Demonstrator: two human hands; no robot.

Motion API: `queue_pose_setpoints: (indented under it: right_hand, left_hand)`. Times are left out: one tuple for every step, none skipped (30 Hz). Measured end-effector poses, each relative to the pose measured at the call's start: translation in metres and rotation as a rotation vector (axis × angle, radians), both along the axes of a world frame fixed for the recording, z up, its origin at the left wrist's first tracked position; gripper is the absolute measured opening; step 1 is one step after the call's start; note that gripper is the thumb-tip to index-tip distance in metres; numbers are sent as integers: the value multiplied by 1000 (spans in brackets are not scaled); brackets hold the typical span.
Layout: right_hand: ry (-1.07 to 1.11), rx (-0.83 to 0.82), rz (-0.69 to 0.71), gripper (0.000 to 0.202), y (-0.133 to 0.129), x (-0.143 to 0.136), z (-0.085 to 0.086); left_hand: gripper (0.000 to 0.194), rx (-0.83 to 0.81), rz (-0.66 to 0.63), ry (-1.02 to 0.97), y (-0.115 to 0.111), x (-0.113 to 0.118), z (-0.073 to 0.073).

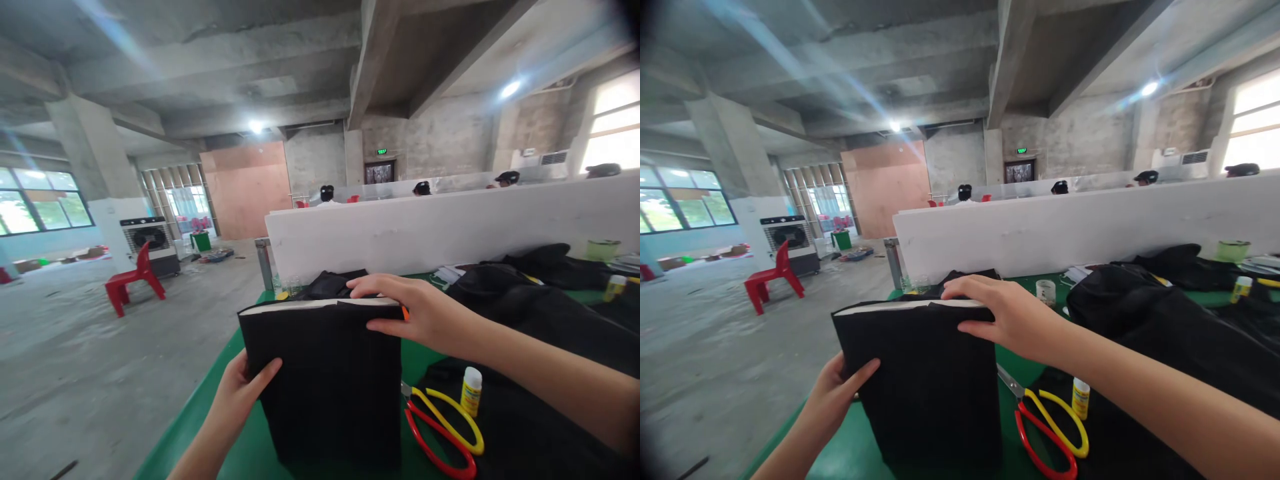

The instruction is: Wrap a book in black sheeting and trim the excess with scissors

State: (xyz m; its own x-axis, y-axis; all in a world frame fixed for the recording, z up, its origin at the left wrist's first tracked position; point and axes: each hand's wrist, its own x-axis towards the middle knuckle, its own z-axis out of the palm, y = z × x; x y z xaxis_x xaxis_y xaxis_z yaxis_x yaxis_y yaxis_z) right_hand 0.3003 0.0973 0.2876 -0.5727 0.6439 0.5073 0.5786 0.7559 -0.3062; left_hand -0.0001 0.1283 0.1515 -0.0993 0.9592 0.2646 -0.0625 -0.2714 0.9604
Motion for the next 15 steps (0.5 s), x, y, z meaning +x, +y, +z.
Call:
queue_pose_setpoints:
  right_hand:
    - [3,39,14,28,1,0,-3]
    - [6,67,29,24,2,0,-5]
    - [13,85,49,22,3,1,-6]
    - [24,88,71,21,4,1,-7]
    - [38,82,96,20,4,1,-8]
    - [55,64,120,20,5,1,-8]
    - [72,40,139,20,5,1,-7]
    - [90,14,149,19,5,1,-6]
    - [106,-10,153,20,5,2,-6]
    - [116,-27,154,20,5,2,-5]
    - [122,-31,154,21,6,2,-5]
    - [125,-22,156,21,6,2,-5]
    - [121,-4,159,21,7,2,-6]
    - [112,22,163,22,7,2,-7]
    - [96,53,169,23,7,2,-8]
  left_hand:
    - [43,3,-10,19,0,-1,0]
    - [42,3,-26,36,1,-2,0]
    - [42,3,-39,46,2,-3,-1]
    - [42,1,-50,49,3,-5,-3]
    - [42,-2,-55,46,4,-5,-4]
    - [41,-4,-58,39,5,-6,-6]
    - [40,-6,-59,32,5,-6,-6]
    - [39,-6,-59,28,5,-5,-7]
    - [39,-5,-55,26,5,-4,-7]
    - [40,-1,-42,24,5,-3,-6]
    - [41,0,-28,22,5,-2,-6]
    - [42,-1,-14,21,4,0,-5]
    - [43,-3,-3,19,3,1,-4]
    - [44,-8,6,16,3,2,-3]
    - [44,-13,12,14,2,3,-3]
